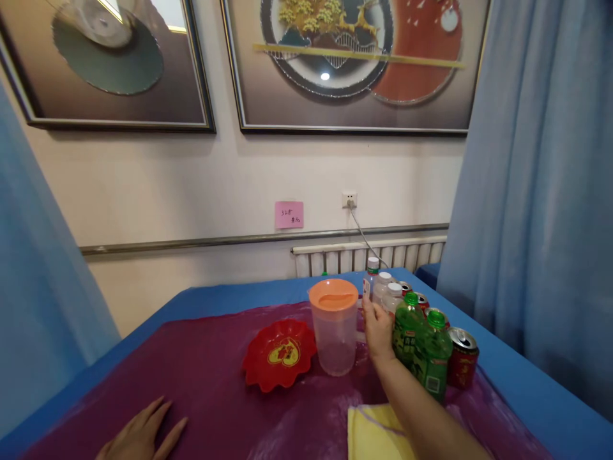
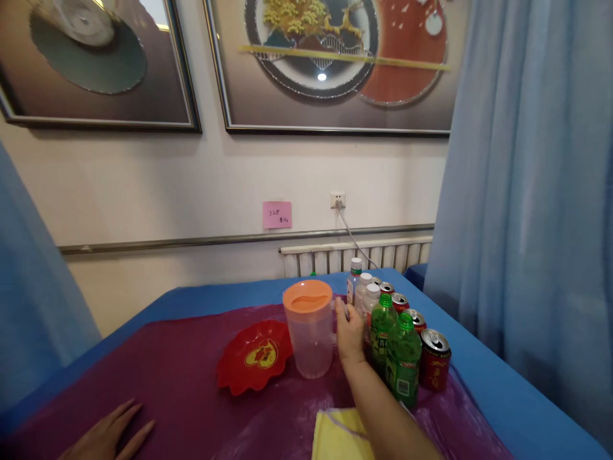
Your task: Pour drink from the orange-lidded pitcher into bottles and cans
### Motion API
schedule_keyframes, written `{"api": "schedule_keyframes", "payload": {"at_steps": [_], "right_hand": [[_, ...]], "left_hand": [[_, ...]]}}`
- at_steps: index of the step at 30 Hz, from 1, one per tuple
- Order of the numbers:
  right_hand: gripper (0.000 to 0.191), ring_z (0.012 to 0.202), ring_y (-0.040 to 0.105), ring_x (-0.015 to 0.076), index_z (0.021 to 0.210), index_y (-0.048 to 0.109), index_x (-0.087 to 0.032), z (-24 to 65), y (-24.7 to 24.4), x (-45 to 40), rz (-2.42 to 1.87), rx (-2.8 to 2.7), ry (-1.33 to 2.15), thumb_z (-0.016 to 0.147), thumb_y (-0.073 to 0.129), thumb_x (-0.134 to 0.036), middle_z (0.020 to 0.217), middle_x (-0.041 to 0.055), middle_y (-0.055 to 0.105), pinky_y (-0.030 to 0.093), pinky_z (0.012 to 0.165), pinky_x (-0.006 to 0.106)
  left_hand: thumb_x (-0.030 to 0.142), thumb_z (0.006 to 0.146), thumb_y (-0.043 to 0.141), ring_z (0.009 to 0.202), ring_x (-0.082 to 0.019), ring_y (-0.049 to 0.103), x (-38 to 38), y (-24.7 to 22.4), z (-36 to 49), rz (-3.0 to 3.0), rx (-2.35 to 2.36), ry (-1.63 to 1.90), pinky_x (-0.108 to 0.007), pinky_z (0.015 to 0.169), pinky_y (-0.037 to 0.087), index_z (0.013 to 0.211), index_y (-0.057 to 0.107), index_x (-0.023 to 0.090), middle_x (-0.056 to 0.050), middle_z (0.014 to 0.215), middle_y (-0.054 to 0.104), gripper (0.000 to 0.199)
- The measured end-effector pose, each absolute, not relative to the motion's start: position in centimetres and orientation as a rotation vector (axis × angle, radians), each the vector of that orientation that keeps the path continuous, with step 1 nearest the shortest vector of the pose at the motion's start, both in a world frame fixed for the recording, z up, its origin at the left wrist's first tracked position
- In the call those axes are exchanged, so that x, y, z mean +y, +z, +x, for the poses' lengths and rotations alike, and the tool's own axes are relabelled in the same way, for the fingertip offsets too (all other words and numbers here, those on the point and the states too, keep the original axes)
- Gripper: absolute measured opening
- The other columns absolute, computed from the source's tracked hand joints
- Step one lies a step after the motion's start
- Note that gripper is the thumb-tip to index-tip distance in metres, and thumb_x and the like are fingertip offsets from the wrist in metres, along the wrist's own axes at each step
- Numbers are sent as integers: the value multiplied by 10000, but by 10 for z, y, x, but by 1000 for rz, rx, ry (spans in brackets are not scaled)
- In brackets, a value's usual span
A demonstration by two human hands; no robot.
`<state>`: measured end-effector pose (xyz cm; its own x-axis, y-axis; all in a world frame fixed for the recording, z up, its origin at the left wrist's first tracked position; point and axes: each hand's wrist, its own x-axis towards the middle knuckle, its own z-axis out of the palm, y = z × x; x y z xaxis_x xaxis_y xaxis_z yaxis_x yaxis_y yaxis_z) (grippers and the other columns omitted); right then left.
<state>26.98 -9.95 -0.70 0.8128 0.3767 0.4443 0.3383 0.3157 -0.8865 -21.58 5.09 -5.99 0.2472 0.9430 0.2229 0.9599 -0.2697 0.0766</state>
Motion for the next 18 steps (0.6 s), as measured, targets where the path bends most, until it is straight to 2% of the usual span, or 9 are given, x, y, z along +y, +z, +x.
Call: {"api": "schedule_keyframes", "payload": {"at_steps": [4,7,9,11,13,16,18], "right_hand": [[559,588,338,128,585,417,-228,270,-14,-103,-1296,-694,-13,878,480,-699,579,-59,358,291,556,263],[561,579,322,125,586,420,-226,271,-17,-102,-1330,-731,-35,881,474,-700,572,-66,344,274,550,263],[564,578,319,125,585,422,-226,271,-18,-101,-1348,-740,-38,880,472,-704,563,-68,346,276,553,263],[564,589,336,130,590,443,-221,272,-18,-99,-1357,-754,-36,875,476,-707,564,-61,381,293,568,264],[565,594,351,135,592,459,-219,273,-18,-98,-1364,-765,-31,870,476,-710,565,-53,408,302,578,266],[561,583,352,139,598,469,-221,273,-18,-98,-1371,-780,-14,870,467,-711,550,-52,416,300,575,268],[551,582,361,143,612,489,-219,273,-18,-98,-1365,-791,-9,875,464,-704,548,-48,431,302,576,270]], "left_hand": [[667,761,333,1406,-352,465,51,-55,-223,-2464,-1876,-240,-493,1194,328,1358,567,26,-209,1494,514,906],[662,747,333,1357,-365,520,58,-47,-229,-2422,-1923,-322,-478,1174,363,1313,586,-1,-236,1448,554,908],[650,742,368,1304,-383,566,60,-29,-218,-2383,-1915,-429,-494,1126,418,1269,614,27,-238,1397,601,852],[623,764,422,1260,-377,593,53,3,-187,-2420,-1778,-572,-499,1079,454,1227,644,117,-191,1340,659,721],[599,795,461,1199,-341,623,37,44,-136,-2569,-1531,-693,-462,1052,468,1179,664,188,-133,1262,712,598],[521,924,428,1118,-272,636,7,103,-39,-2796,-1046,-763,-414,1000,482,1169,667,225,-85,1187,733,452],[423,979,440,1084,-244,626,-11,132,25,-2876,-721,-669,-399,964,472,1169,665,248,-68,1168,733,343]]}}
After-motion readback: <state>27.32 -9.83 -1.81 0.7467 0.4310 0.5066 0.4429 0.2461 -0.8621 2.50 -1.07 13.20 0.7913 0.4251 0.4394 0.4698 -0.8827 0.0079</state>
